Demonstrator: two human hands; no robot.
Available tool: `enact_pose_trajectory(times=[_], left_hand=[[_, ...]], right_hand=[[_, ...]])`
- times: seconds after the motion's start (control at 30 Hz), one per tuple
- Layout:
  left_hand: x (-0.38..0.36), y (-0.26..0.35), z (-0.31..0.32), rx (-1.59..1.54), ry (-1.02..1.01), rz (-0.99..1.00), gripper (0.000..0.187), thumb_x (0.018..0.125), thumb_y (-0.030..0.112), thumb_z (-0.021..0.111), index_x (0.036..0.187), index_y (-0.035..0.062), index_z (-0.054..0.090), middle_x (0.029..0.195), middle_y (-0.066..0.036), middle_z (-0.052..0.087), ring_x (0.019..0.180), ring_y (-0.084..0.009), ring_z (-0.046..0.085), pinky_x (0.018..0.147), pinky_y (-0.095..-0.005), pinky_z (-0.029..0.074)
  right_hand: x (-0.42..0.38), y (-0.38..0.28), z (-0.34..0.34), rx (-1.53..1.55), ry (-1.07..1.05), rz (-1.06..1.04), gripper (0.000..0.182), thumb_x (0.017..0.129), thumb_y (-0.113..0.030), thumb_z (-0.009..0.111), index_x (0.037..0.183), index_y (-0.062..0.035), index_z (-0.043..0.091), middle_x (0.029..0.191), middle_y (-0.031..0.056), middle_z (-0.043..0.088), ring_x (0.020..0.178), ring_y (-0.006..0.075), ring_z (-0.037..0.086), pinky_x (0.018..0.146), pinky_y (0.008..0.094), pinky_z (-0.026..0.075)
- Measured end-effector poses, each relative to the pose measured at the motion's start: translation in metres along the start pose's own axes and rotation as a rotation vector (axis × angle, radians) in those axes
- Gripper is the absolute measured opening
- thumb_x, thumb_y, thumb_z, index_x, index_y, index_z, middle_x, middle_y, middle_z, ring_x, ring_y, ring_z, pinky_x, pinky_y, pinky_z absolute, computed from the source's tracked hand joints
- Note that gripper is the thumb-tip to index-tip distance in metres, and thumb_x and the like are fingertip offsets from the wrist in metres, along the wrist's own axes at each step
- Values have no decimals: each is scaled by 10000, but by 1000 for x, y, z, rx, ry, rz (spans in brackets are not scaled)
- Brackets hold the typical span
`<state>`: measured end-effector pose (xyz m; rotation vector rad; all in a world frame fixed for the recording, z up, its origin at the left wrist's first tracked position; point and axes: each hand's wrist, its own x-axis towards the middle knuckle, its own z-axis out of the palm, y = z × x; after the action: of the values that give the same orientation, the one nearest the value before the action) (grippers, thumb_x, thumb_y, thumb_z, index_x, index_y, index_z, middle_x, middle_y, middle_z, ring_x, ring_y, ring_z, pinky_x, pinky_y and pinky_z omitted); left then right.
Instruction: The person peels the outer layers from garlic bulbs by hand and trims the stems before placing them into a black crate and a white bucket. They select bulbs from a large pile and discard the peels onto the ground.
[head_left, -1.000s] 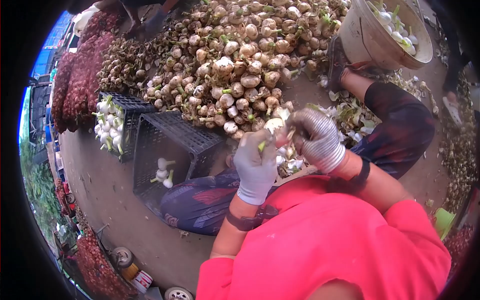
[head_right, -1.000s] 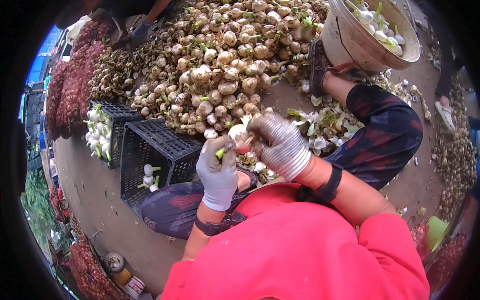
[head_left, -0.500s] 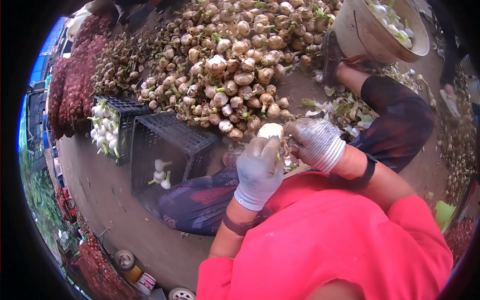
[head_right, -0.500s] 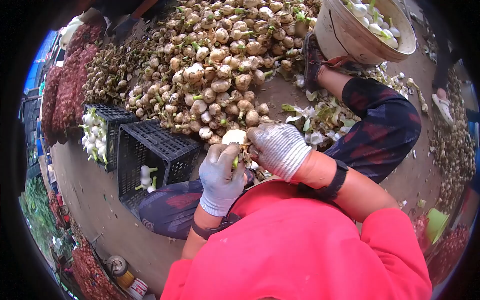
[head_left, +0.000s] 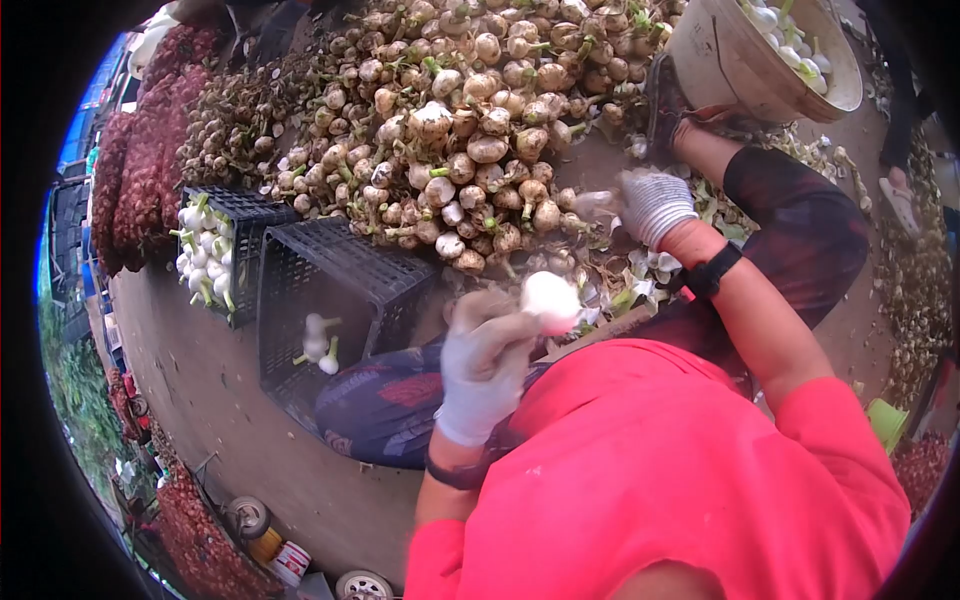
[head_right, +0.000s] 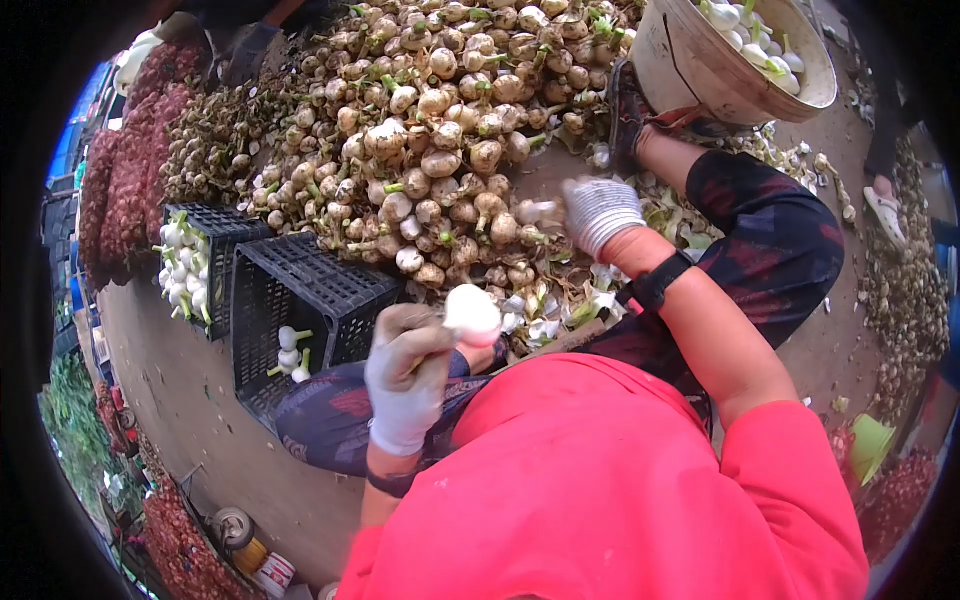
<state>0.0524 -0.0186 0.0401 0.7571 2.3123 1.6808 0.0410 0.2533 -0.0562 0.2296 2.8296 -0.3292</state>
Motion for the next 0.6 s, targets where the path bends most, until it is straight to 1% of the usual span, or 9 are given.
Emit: enact_pose_trajectory(times=[0.07, 0.17, 0.2, 0.27, 0.4, 0.47, 0.5, 0.57, 0.6], left_hand=[[-8, 2, -30, 52, 137, -49, 208, 657, -96, 597, 787, 61, 635, 882, -82, 549, 817, -200, 535, 718, -292, 435], [-21, -1, -100, 294, 376, -134, 161, 661, -85, 500, 726, 41, 578, 895, -104, 532, 901, -221, 508, 851, -364, 412], [-32, -12, -128, 563, 291, -202, 154, 689, -40, 508, 808, 26, 581, 962, -137, 511, 965, -263, 495, 911, -399, 388], [-22, -19, -128, 1047, 352, -294, 224, 705, -3, 528, 924, 11, 573, 1016, -162, 485, 1016, -300, 475, 925, -417, 384], [2, -47, -74, 538, 288, -399, 262, 722, 56, 588, 978, 6, 569, 1036, -160, 523, 944, -307, 521, 859, -416, 428], [27, -64, -35, 482, 111, -240, 195, 739, 17, 599, 934, 18, 589, 978, -123, 571, 842, -240, 571, 764, -348, 479], [35, -68, -14, 226, 129, -410, 199, 752, 25, 622, 949, 19, 593, 972, -117, 573, 845, -205, 575, 734, -311, 488], [48, -77, 14, -133, 94, -549, 167, 836, 88, 604, 975, -5, 598, 955, -79, 585, 836, -124, 556, 716, -252, 478], [45, -96, 26, -254, 53, -684, 278, 864, 167, 595, 1080, -6, 562, 1042, -96, 556, 864, -148, 553, 722, -259, 483]], right_hand=[[10, 30, 19, -196, -382, 177, 236, 778, -177, 592, 963, -51, 665, 963, 183, 661, 920, 330, 642, 774, 429, 511], [22, 58, 28, -252, -739, 149, 408, 768, -155, 577, 1167, -71, 604, 1110, 205, 617, 1012, 329, 613, 843, 427, 490], [31, 61, 35, -258, -740, 156, 408, 768, -155, 577, 1167, -71, 604, 1110, 205, 617, 1012, 329, 613, 843, 427, 490], [63, 67, 71, 112, -157, 265, 571, 737, -202, 635, 1278, -76, 501, 1184, 219, 574, 1060, 347, 581, 865, 413, 478], [155, 48, 124, 624, -151, 371, 662, 721, -244, 678, 1314, -70, 441, 1190, 226, 567, 1097, 358, 551, 891, 394, 453], [192, 30, 152, 600, -57, 368, 637, 729, -263, 685, 1298, -76, 469, 1177, 222, 577, 1101, 348, 550, 891, 390, 446], [203, 32, 165, 759, -23, 525, 531, 736, -241, 667, 1231, -93, 543, 1162, 204, 593, 1095, 338, 555, 890, 397, 444], [188, 27, 154, 801, -13, 564, 457, 710, -167, 677, 1155, -97, 602, 1071, 163, 639, 997, 294, 604, 833, 376, 475], [172, 25, 140, 825, -65, 596, 450, 702, -134, 686, 1143, -93, 608, 1033, 151, 653, 950, 275, 621, 799, 364, 490]])
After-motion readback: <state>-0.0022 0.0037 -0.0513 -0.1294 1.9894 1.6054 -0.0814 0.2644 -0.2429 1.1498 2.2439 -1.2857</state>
